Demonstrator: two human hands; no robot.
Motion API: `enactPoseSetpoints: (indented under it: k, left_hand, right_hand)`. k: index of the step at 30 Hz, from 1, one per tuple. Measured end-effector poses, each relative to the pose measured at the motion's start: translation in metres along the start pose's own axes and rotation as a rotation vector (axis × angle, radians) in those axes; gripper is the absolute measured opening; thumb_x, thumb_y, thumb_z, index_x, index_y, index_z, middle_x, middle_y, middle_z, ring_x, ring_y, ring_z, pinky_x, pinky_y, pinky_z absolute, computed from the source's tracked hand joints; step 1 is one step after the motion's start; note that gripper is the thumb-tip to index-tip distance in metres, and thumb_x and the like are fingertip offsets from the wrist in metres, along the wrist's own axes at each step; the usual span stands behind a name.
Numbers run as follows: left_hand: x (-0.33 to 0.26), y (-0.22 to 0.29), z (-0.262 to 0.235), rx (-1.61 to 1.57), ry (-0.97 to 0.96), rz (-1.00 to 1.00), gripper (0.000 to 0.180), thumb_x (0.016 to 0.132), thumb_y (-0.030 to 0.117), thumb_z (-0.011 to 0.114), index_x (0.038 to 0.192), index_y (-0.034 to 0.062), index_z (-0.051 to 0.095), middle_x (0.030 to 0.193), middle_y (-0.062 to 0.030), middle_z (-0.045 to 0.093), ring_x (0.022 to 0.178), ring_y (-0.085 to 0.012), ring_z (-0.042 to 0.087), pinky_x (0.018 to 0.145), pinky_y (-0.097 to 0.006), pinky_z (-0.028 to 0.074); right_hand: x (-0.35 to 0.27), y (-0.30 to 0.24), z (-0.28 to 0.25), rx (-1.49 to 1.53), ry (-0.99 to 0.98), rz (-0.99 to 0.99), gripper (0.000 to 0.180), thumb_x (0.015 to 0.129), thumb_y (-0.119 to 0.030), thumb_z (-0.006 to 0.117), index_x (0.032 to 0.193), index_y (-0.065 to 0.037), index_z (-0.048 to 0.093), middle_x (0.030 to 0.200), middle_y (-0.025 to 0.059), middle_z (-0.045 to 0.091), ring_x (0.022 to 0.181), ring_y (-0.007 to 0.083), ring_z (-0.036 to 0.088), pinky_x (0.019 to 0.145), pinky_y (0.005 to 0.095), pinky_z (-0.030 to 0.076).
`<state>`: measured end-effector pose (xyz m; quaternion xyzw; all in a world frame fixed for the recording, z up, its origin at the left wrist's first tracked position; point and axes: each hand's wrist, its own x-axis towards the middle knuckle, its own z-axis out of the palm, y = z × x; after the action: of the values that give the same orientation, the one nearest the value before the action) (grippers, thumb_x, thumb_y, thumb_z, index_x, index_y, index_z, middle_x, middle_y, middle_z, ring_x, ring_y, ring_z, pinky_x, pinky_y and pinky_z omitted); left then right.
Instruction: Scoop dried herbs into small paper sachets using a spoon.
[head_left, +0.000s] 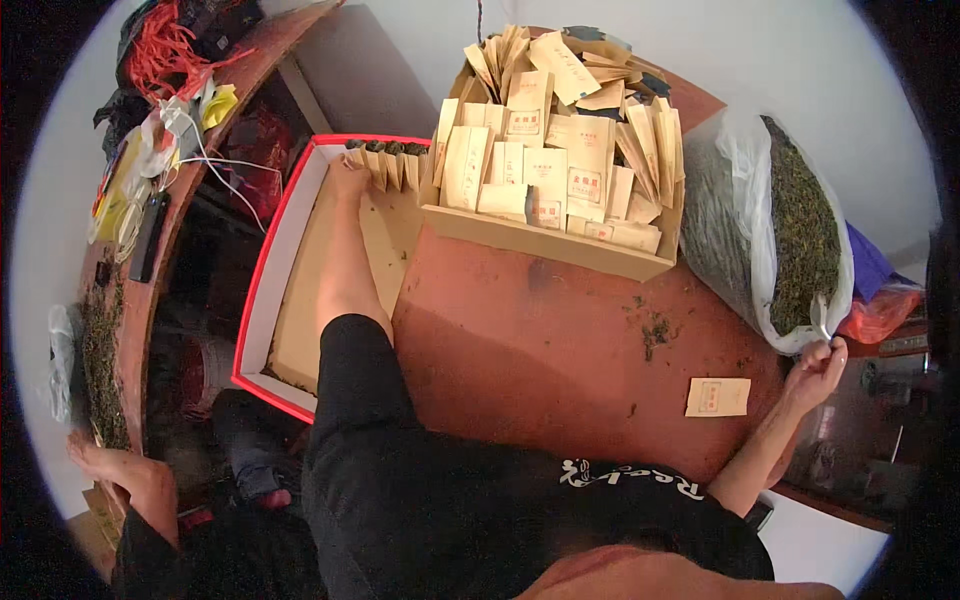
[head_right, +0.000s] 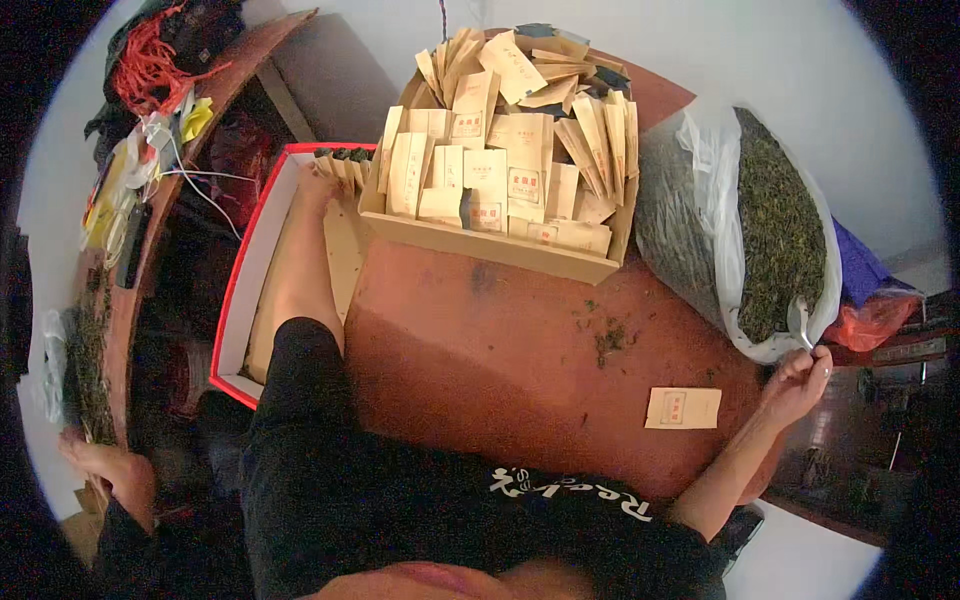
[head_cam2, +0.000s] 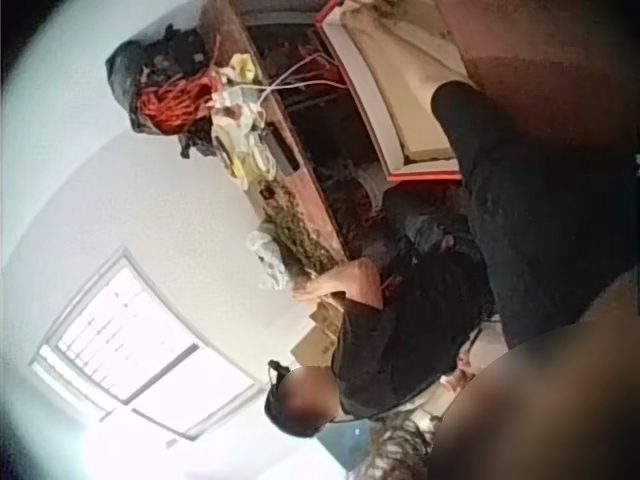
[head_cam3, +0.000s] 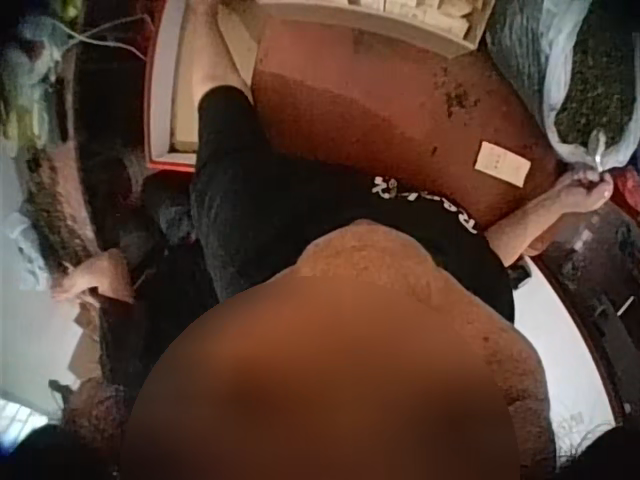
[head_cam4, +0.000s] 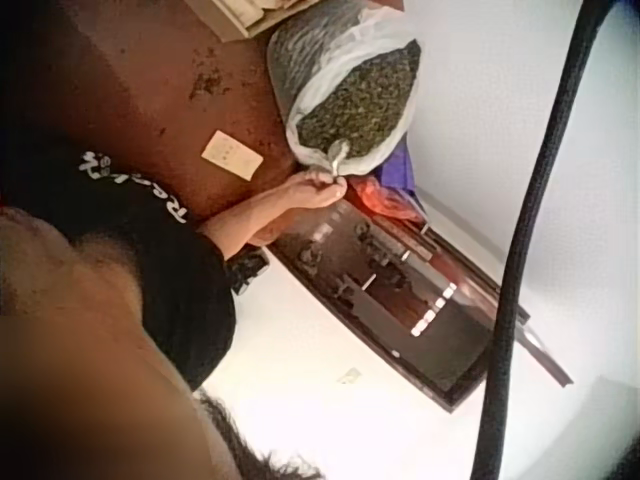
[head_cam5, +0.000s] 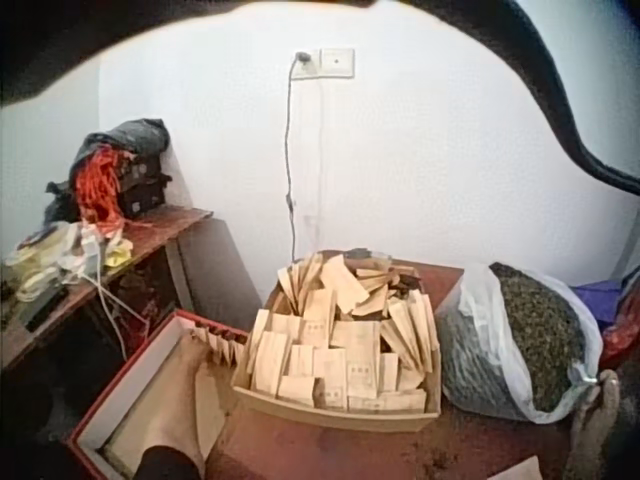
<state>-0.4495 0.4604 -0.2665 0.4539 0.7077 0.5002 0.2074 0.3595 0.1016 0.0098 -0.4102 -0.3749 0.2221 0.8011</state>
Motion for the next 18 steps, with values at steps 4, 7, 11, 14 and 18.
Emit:
enactPoseSetpoints:
  k: [4,7,11,14,18]
  left_hand:
    - [0.0,-0.003,-0.05,0.137,0.083,-0.006,0.075,0.069,0.015,0.074,0.134,-0.0087,0.046,0.122,-0.0218,0.062,0.109,-0.0278,0.063,0.084,-0.036,0.054]
    - [-0.039,0.03,-0.038,-0.008,-0.039,-0.102,0.072,0.072,0.01,0.071,0.138,-0.0044,0.045,0.126,-0.0189,0.06,0.109,-0.0267,0.061,0.08,-0.036,0.055]
    - [-0.093,0.118,-0.054,-0.465,-0.017,-0.086,0.058,0.081,0.001,0.065,0.136,0.001,0.047,0.126,-0.0138,0.056,0.104,-0.0227,0.061,0.075,-0.033,0.056]
    - [-0.14,0.189,-0.066,-0.483,0.137,0.249,0.042,0.086,-0.002,0.064,0.126,0.0011,0.052,0.12,-0.012,0.058,0.099,-0.0183,0.061,0.077,-0.029,0.054]
    - [-0.239,0.306,-0.089,-0.532,0.058,0.503,0.032,0.088,-0.003,0.064,0.118,0.0014,0.055,0.109,-0.0096,0.063,0.097,-0.0163,0.062,0.082,-0.027,0.052]
  right_hand:
    - [0.006,0.007,-0.002,0.147,-0.062,0.03,0.026,0.105,-0.023,0.048,0.106,0.001,0.057,0.067,-0.0009,0.039,0.058,0.0087,0.034,0.052,0.0234,0.029]
    - [0.0,0.003,0.012,0.074,-0.022,0.002,0.026,0.105,-0.022,0.048,0.108,0.001,0.057,0.067,-0.0009,0.041,0.06,0.0092,0.036,0.056,0.0247,0.031]
    - [-0.005,-0.007,0.005,0.077,-0.082,-0.061,0.026,0.105,-0.022,0.047,0.11,0.001,0.058,0.067,-0.0017,0.042,0.061,0.0095,0.038,0.056,0.0255,0.032]
    - [-0.01,-0.011,0.022,0.1,-0.132,-0.093,0.027,0.106,-0.02,0.045,0.108,0.004,0.057,0.065,-0.0008,0.04,0.06,0.0098,0.038,0.056,0.0258,0.031]
    - [-0.017,-0.015,0.043,0.013,0.014,-0.104,0.028,0.105,-0.022,0.046,0.103,0.003,0.055,0.064,0.0007,0.042,0.058,0.0112,0.039,0.056,0.0266,0.033]
